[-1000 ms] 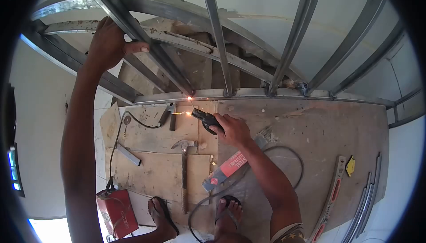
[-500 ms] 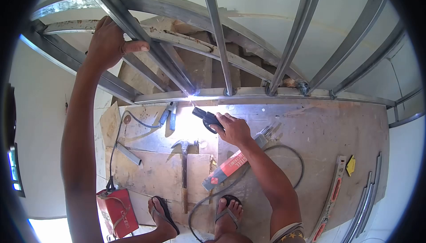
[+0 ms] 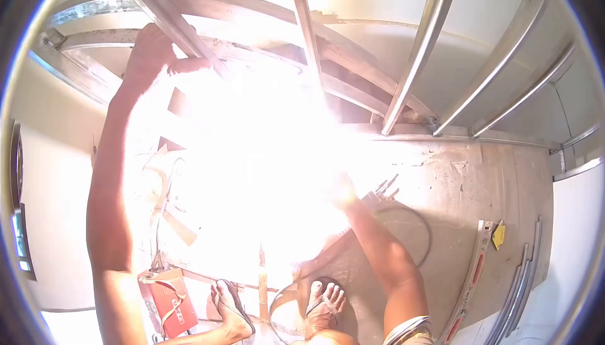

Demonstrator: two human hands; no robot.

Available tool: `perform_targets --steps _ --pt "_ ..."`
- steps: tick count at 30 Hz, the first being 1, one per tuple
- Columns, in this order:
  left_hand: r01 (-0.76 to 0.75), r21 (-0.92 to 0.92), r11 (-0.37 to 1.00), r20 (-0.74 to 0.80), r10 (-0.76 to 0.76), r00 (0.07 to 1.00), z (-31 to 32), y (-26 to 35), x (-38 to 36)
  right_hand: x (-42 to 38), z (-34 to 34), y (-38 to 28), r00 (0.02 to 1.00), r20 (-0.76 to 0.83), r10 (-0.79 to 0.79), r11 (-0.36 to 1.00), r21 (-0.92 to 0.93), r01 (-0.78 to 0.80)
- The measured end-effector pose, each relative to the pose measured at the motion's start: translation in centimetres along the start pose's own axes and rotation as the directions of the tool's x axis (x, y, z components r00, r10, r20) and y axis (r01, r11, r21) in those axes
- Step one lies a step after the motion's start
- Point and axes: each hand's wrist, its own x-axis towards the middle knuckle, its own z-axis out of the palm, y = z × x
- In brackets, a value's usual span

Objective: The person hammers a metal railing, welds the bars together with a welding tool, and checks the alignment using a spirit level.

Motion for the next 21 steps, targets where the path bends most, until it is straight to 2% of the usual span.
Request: perform_targets --steps 1,2,3,4,6,10,16,18,21 --pt "-0.058 0.028 0.998 -0.121 0.061 0.991 0.5 0.0 -0.2 0.7 -0.9 0.4 0.963 -0.018 0.27 0.855 0.464 -0.231" --pt "-0.113 0.061 0.992 -0.239 0.124 0.963 0.6 0.2 -0.5 1.2 -1.6 0.8 0.862 0.093 0.499 0.463 0.812 -0.356" --pt "-0.087 0.061 0.994 -0.182 0.097 0.978 0.6 0.4 -0.6 1.5 -2.6 1.5 0.866 0.274 0.419 0.327 0.844 -0.425" --pt "-0.088 0.061 0.994 -0.183 0.098 0.978 0.4 0.5 -0.6 1.6 -2.2 1.1 0.847 0.235 0.476 0.309 0.858 -0.411" --pt "-0.057 0.077 0.995 -0.14 0.068 0.988 0.1 0.6 -0.7 1.8 -2.7 1.4 0.837 0.264 0.479 0.268 0.864 -0.426" --pt "-0.096 0.105 0.99 -0.218 0.117 0.969 0.7 0.2 -0.7 1.9 -2.9 1.6 0.837 0.289 0.464 0.271 0.854 -0.445" --pt "-0.073 0.093 0.993 -0.178 0.089 0.98 0.4 0.4 -0.7 1.6 -2.4 1.2 0.833 0.321 0.45 0.308 0.82 -0.482" --pt "-0.093 0.108 0.99 -0.203 0.113 0.973 0.8 0.1 -0.6 1.5 -1.6 0.7 0.834 0.308 0.457 0.415 0.756 -0.506" --pt "-0.111 0.124 0.986 -0.211 0.136 0.968 1.1 -0.3 -0.4 1.4 -1.7 0.8 0.822 0.364 0.437 0.388 0.749 -0.538"
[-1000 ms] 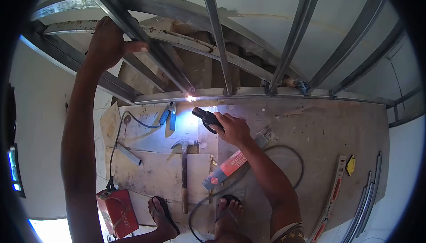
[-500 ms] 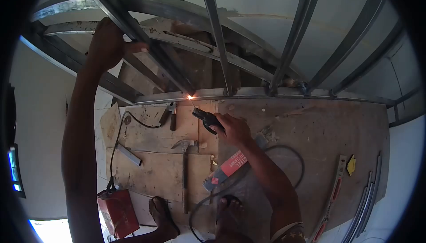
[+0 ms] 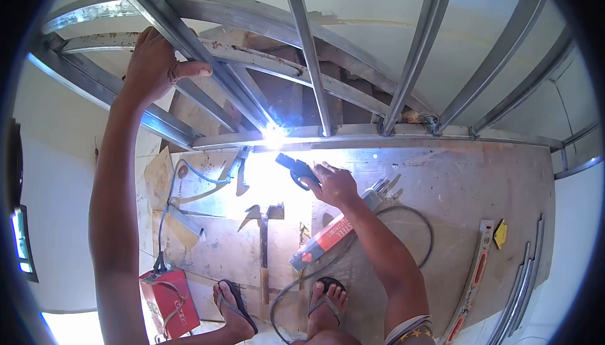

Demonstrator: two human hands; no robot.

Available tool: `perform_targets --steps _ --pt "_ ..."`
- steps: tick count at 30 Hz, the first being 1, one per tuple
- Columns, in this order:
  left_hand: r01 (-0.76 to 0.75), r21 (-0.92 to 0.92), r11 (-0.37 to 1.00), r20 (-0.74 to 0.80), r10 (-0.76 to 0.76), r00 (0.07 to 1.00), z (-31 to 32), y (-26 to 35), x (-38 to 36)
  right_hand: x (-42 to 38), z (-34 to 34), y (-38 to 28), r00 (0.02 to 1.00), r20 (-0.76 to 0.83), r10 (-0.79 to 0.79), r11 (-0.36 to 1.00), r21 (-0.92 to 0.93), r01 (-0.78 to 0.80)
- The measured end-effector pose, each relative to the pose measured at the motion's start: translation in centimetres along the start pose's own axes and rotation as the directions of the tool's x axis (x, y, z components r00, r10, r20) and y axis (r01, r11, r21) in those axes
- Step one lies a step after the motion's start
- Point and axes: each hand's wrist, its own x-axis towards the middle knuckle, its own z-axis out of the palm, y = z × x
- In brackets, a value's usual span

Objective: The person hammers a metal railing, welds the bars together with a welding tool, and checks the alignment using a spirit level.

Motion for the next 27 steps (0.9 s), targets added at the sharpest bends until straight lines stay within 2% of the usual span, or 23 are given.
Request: perform_targets --steps 1,2,4,7,9,11,13,14,15,16,17,19,22,24,27 --pt "0.0 0.001 1.0 0.017 0.0 1.0 0.1 -0.1 0.0 0.0 -0.1 0.0 1.0 0.007 0.013 1.0 0.014 -0.013" --pt "-0.001 0.0 1.0 0.017 0.001 1.0 -0.2 0.2 0.1 0.0 0.1 0.0 0.997 -0.067 -0.028 1.0 0.001 0.028" --pt "0.043 -0.03 0.999 0.081 -0.041 0.996 -0.9 0.7 0.1 -0.1 0.4 0.1 0.994 -0.102 -0.038 0.999 0.025 0.041" --pt "0.048 -0.031 0.998 0.055 -0.046 0.997 -0.9 0.7 0.1 -0.2 1.0 0.6 0.978 -0.189 -0.094 0.993 0.047 0.105" --pt "0.06 -0.079 0.995 0.078 -0.054 0.995 -1.5 1.2 0.2 0.5 -0.7 -0.2 0.992 -0.098 -0.076 0.988 0.127 0.088" --pt "0.039 -0.048 0.998 0.079 -0.035 0.996 -1.2 0.9 0.1 0.4 -0.5 -0.2 0.988 -0.131 -0.079 0.987 0.129 0.096" --pt "0.04 -0.097 0.994 0.059 -0.034 0.998 -1.0 0.5 0.1 -0.1 1.1 0.8 0.956 -0.243 -0.163 0.986 -0.004 0.166" --pt "0.099 -0.108 0.989 0.133 -0.084 0.988 -1.0 0.1 0.5 -0.1 1.0 0.8 0.918 -0.304 -0.255 0.964 -0.01 0.265" --pt "0.159 -0.114 0.981 0.206 -0.133 0.969 -1.0 -0.1 0.8 -0.6 0.6 0.9 0.998 -0.041 -0.056 0.993 0.106 0.06" --pt "0.004 -0.077 0.997 -0.022 -0.006 1.0 -0.6 0.5 0.0 -0.7 0.6 0.7 0.994 -0.07 -0.079 0.986 0.139 0.088" --pt "0.012 -0.075 0.997 -0.004 -0.012 1.0 -0.8 0.6 0.0 0.0 -1.4 -1.0 0.99 -0.099 -0.099 0.978 0.173 0.115" --pt "0.064 -0.082 0.995 0.1 -0.056 0.993 -1.2 0.9 0.1 0.0 -0.9 -0.8 0.989 -0.102 -0.107 0.976 0.178 0.124" --pt "0.041 -0.07 0.997 0.065 -0.037 0.997 -1.5 1.1 -0.2 0.1 -0.6 -0.6 0.988 -0.129 -0.091 0.973 0.201 0.115" --pt "0.037 -0.05 0.998 0.053 -0.034 0.998 -1.0 0.8 -0.1 0.2 -0.5 -0.5 0.993 -0.096 -0.067 0.989 0.126 0.079" --pt "0.032 -0.033 0.999 0.023 -0.032 0.999 -0.8 0.7 0.0 0.2 -0.7 -0.7 0.995 -0.085 -0.044 0.992 0.115 0.054"
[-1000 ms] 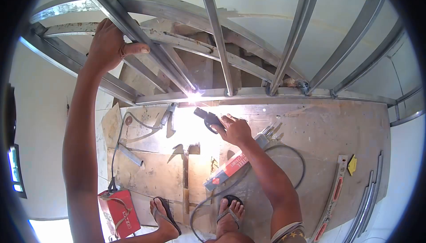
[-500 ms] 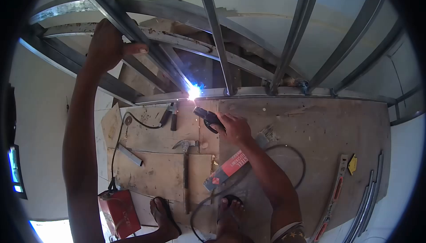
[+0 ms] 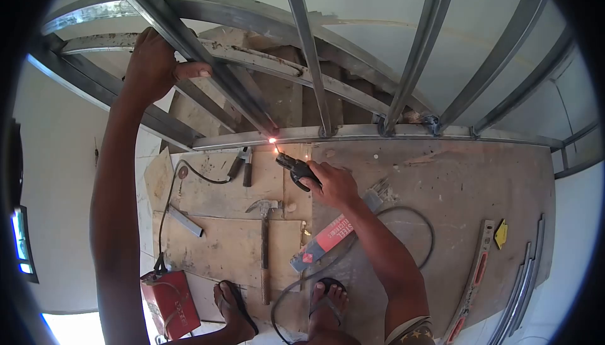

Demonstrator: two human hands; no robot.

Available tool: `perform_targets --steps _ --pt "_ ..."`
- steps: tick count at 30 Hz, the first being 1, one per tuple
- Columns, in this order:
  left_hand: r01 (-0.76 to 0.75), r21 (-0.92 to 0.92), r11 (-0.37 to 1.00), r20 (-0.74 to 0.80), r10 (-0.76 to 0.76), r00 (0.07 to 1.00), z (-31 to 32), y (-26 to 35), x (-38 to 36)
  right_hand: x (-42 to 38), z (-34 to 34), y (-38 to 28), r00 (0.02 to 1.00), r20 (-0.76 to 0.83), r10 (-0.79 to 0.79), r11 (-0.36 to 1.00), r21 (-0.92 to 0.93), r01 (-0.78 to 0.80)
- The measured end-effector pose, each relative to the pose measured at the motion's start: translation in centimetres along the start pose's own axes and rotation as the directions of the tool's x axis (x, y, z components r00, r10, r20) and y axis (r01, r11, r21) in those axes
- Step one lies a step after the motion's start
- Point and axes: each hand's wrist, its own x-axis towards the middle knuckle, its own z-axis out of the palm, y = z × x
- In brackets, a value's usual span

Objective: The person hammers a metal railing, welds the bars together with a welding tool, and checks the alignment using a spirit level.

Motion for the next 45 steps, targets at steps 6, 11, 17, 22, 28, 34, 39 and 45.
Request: perform_targets --steps 6,11,17,22,28,34,39,45 --pt "0.009 0.008 1.0 0.011 -0.009 1.0 -0.1 0.0 0.0 0.0 0.0 0.0 1.0 0.019 0.021 1.0 0.001 -0.021" --pt "-0.006 -0.035 0.999 0.031 0.007 0.999 0.0 -0.2 0.2 0.1 -0.1 -0.1 0.999 0.023 0.047 0.999 -0.002 -0.047" --pt "0.027 0.037 0.999 0.03 -0.028 0.999 -0.3 0.3 0.3 -0.2 0.8 0.9 0.999 0.033 0.027 0.997 -0.069 -0.024" --pt "0.023 -0.048 0.999 0.048 -0.021 0.999 -0.1 0.0 0.1 0.3 0.4 0.3 0.999 -0.041 -0.015 1.0 0.023 0.016" --pt "0.046 0.022 0.999 0.071 -0.047 0.996 0.2 -0.6 0.2 -0.9 3.2 2.3 0.968 -0.251 -0.005 0.924 0.369 0.1" --pt "0.006 0.003 1.0 -0.026 -0.006 1.0 0.0 0.0 -0.2 0.3 -0.1 -0.2 0.991 -0.136 0.015 0.995 0.098 -0.002" --pt "0.003 0.0 1.0 -0.005 -0.003 1.0 0.0 -0.1 0.1 0.5 -0.4 -0.2 0.995 -0.068 0.068 0.992 0.115 -0.06" --pt "-0.015 0.027 1.0 -0.015 0.015 1.0 0.2 -0.2 0.0 0.7 -0.6 -0.6 0.998 -0.016 0.054 0.99 0.128 -0.051"
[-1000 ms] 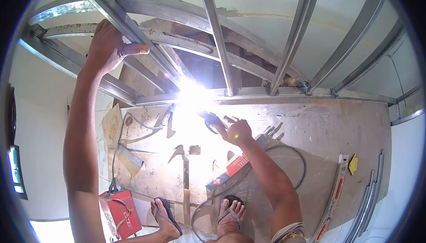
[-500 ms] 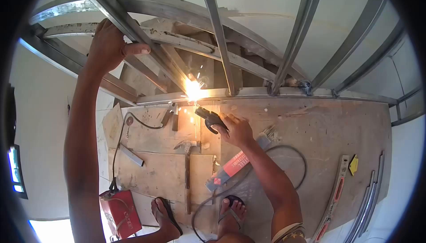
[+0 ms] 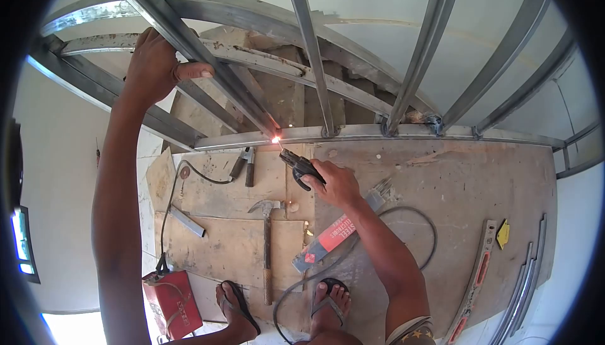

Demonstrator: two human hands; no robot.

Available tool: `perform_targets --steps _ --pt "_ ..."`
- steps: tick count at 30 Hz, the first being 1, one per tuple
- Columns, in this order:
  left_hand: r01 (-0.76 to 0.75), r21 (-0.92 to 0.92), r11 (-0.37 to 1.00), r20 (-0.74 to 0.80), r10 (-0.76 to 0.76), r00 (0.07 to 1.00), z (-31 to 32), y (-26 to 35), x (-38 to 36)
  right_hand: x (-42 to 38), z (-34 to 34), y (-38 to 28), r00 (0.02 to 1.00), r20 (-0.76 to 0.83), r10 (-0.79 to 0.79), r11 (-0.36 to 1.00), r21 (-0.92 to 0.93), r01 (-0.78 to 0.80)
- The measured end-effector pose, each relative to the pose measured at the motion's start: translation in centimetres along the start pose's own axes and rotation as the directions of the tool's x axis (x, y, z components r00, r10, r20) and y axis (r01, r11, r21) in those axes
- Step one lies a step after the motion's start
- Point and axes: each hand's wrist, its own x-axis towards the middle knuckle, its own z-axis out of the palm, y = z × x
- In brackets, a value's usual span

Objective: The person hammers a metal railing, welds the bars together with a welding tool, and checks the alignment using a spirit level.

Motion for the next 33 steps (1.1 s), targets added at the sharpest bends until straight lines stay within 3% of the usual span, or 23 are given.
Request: perform_targets --steps 7,9,14,19,21,22,23,25,27,31,33 --pt "-0.015 -0.007 1.0 -0.036 0.014 0.999 0.1 0.0 -0.1 0.1 0.1 -0.2 1.0 -0.014 0.006 1.0 0.005 -0.006" --pt "-0.007 -0.002 1.0 -0.031 0.007 0.999 0.1 0.1 -0.1 0.0 0.7 0.5 0.994 -0.083 -0.067 0.996 -0.061 0.062" --pt "0.002 -0.001 1.0 -0.01 -0.002 1.0 0.0 0.0 0.0 0.0 0.4 0.3 0.999 0.038 0.032 0.998 -0.052 -0.03" --pt "-0.026 -0.007 1.0 -0.05 0.025 0.998 0.3 -0.2 0.0 -0.2 1.0 0.9 1.0 0.004 0.022 0.999 -0.044 -0.022" --pt "0.011 -0.026 1.0 0.002 -0.011 1.0 -0.2 0.2 0.2 -0.7 1.6 1.9 1.0 0.029 0.005 0.997 -0.072 -0.003" --pt "0.113 0.019 0.993 0.279 -0.114 0.954 -0.8 0.0 0.9 -1.3 1.9 2.2 1.0 -0.02 -0.001 0.998 -0.056 0.0" --pt "0.077 -0.009 0.997 0.067 -0.077 0.995 -0.5 0.5 0.3 -1.5 1.7 1.9 0.998 -0.07 -0.008 0.999 -0.04 0.005" --pt "-0.004 -0.048 0.999 -0.009 0.003 1.0 -0.3 0.1 0.0 -0.8 -0.3 -0.1 0.994 -0.109 -0.012 0.999 0.039 0.016" --pt "0.033 -0.06 0.998 0.061 -0.029 0.998 -0.6 0.3 0.1 -0.7 -2.1 -2.0 0.98 -0.198 -0.018 0.993 0.114 0.042" --pt "-0.001 -0.014 1.0 -0.018 0.0 1.0 0.0 -0.2 0.0 -3.1 -3.8 -3.6 0.958 -0.276 0.072 0.958 0.288 0.011" --pt "-0.005 -0.013 1.0 -0.021 0.004 1.0 0.2 -0.2 -0.2 -5.6 -4.6 -4.6 0.894 -0.075 0.441 0.702 0.65 -0.292"
